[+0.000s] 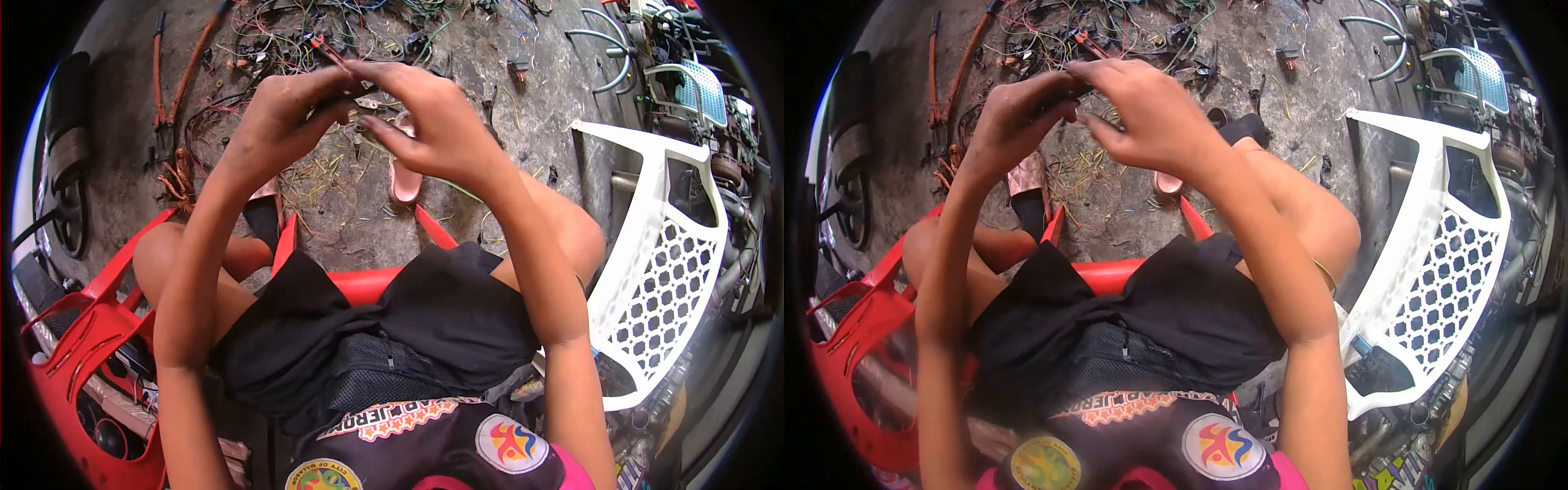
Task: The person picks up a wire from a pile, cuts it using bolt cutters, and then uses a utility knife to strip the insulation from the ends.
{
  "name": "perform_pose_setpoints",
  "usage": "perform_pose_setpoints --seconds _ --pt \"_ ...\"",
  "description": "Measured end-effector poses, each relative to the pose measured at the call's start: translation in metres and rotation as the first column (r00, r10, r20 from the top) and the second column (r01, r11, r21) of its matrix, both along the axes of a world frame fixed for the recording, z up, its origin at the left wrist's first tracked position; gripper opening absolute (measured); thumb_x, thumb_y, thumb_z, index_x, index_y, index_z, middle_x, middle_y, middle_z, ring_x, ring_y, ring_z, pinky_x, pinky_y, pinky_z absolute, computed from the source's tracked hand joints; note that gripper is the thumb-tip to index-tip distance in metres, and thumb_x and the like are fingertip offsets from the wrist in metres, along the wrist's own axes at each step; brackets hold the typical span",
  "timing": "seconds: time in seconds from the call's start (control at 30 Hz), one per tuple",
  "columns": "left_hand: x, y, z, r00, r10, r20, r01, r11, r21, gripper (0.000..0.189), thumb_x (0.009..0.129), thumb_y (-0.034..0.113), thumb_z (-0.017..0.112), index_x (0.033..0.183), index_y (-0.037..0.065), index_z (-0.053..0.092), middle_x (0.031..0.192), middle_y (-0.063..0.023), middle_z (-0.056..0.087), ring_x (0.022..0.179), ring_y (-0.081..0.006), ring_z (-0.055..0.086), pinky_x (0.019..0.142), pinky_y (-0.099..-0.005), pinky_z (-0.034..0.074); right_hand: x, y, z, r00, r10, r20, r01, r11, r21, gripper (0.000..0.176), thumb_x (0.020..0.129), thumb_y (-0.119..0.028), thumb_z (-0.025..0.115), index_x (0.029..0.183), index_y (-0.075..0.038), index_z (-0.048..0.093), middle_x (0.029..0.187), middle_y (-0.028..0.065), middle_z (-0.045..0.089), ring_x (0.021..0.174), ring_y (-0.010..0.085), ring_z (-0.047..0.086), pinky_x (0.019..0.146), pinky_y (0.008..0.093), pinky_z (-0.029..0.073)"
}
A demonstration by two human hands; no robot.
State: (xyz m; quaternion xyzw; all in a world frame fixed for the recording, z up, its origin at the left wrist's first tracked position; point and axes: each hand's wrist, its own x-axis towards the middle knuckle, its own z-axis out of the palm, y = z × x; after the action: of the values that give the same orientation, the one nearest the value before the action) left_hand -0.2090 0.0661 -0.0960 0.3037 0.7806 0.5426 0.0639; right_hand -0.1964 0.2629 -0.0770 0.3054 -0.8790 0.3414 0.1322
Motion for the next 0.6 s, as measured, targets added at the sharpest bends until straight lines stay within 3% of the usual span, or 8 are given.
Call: perform_pose_setpoints --seconds 0.07,0.13,0.2,0.27,0.3,0.43,0.47,0.6 --pt "0.001 0.005 0.006 1.0 0.003 -0.022 -0.003 0.999 0.039 0.027 0.078 0.003 0.068 0.1 -0.001 0.054 0.086 -0.016 0.067 0.08 -0.026 0.068 0.066 -0.032 0.05 0.002 -0.004 0.002 0.975 0.08 0.205 -0.056 0.991 -0.123 0.037 0.076 -0.02 0.068 0.108 -0.003 0.061 0.083 0.0167 0.065 0.08 0.0359 0.062 0.07 0.0419 0.05" --pt "0.002 0.002 0.009 0.998 0.06 -0.033 -0.064 0.992 -0.107 0.028 0.077 0.002 0.068 0.098 0.0 0.05 0.087 -0.0153 0.067 0.086 -0.0291 0.067 0.068 -0.0319 0.051 0.001 0.004 0.005 0.957 0.079 0.278 -0.066 0.996 -0.055 0.034 0.076 -0.021 0.07 0.104 -0.003 0.064 0.082 0.0176 0.065 0.079 0.0352 0.063 0.068 0.0402 0.05" --pt "-0.003 -0.002 0.006 0.999 0.033 0.026 -0.032 0.998 -0.059 0.022 0.078 0.005 0.067 0.09 -0.001 0.05 0.081 -0.0146 0.064 0.073 -0.0291 0.065 0.062 -0.0331 0.048 0.003 0.009 0.007 0.881 0.125 0.456 -0.11 0.992 -0.059 0.026 0.081 -0.018 0.068 0.101 -0.002 0.066 0.085 0.0159 0.067 0.074 0.0262 0.065 0.068 0.0306 0.05" --pt "-0.005 -0.007 0.001 0.984 -0.157 -0.083 0.143 0.978 -0.153 0.02 0.08 0.01 0.067 0.085 -0.002 0.051 0.071 -0.0141 0.058 0.056 -0.0304 0.053 0.055 -0.0365 0.041 0.004 0.013 0.008 0.853 0.105 0.511 -0.085 0.994 -0.062 0.019 0.082 -0.017 0.068 0.093 -0.002 0.068 0.078 0.0139 0.066 0.068 0.0213 0.064 0.064 0.0277 0.048" --pt "0.001 -0.002 0.001 0.989 -0.123 -0.077 0.122 0.992 -0.03 0.023 0.083 0.014 0.066 0.075 -0.002 0.052 0.057 -0.0098 0.043 0.047 -0.0219 0.035 0.047 -0.0361 0.031 0.003 0.016 0.008 0.809 0.207 0.551 -0.179 0.978 -0.105 0.019 0.082 -0.016 0.068 0.094 -0.002 0.067 0.077 0.0129 0.066 0.068 0.0206 0.064 0.063 0.0281 0.048" --pt "0.019 -0.006 0.01 0.979 -0.143 0.145 0.16 0.98 -0.117 0.038 0.087 0.015 0.065 0.058 -0.001 0.046 0.049 -0.0016 0.026 0.048 -0.0071 0.024 0.043 -0.0294 0.019 0.005 0.027 0.002 0.756 0.394 0.523 -0.351 0.918 -0.185 0.015 0.084 -0.016 0.066 0.088 -0.002 0.066 0.073 0.0092 0.064 0.068 0.0194 0.061 0.063 0.0306 0.046" --pt "0.022 -0.006 0.011 0.978 -0.147 0.149 0.165 0.98 -0.115 0.038 0.087 0.015 0.065 0.058 -0.001 0.046 0.049 -0.0016 0.026 0.048 -0.0071 0.024 0.043 -0.0294 0.019 0.003 0.028 0.001 0.716 0.455 0.53 -0.42 0.887 -0.193 0.016 0.085 -0.017 0.065 0.086 -0.002 0.066 0.072 0.0087 0.063 0.069 0.0193 0.06 0.064 0.0312 0.046" --pt "0.023 -0.016 0.017 0.97 -0.149 0.19 0.17 0.98 -0.102 0.042 0.087 0.014 0.065 0.054 0.001 0.043 0.046 0.0003 0.029 0.044 -0.0062 0.026 0.042 -0.0289 0.019 0.002 0.033 -0.006 0.517 0.515 0.684 -0.307 0.857 -0.413 0.018 0.086 -0.016 0.063 0.084 0.002 0.064 0.077 0.0056 0.063 0.074 0.0147 0.059 0.068 0.0287 0.045"
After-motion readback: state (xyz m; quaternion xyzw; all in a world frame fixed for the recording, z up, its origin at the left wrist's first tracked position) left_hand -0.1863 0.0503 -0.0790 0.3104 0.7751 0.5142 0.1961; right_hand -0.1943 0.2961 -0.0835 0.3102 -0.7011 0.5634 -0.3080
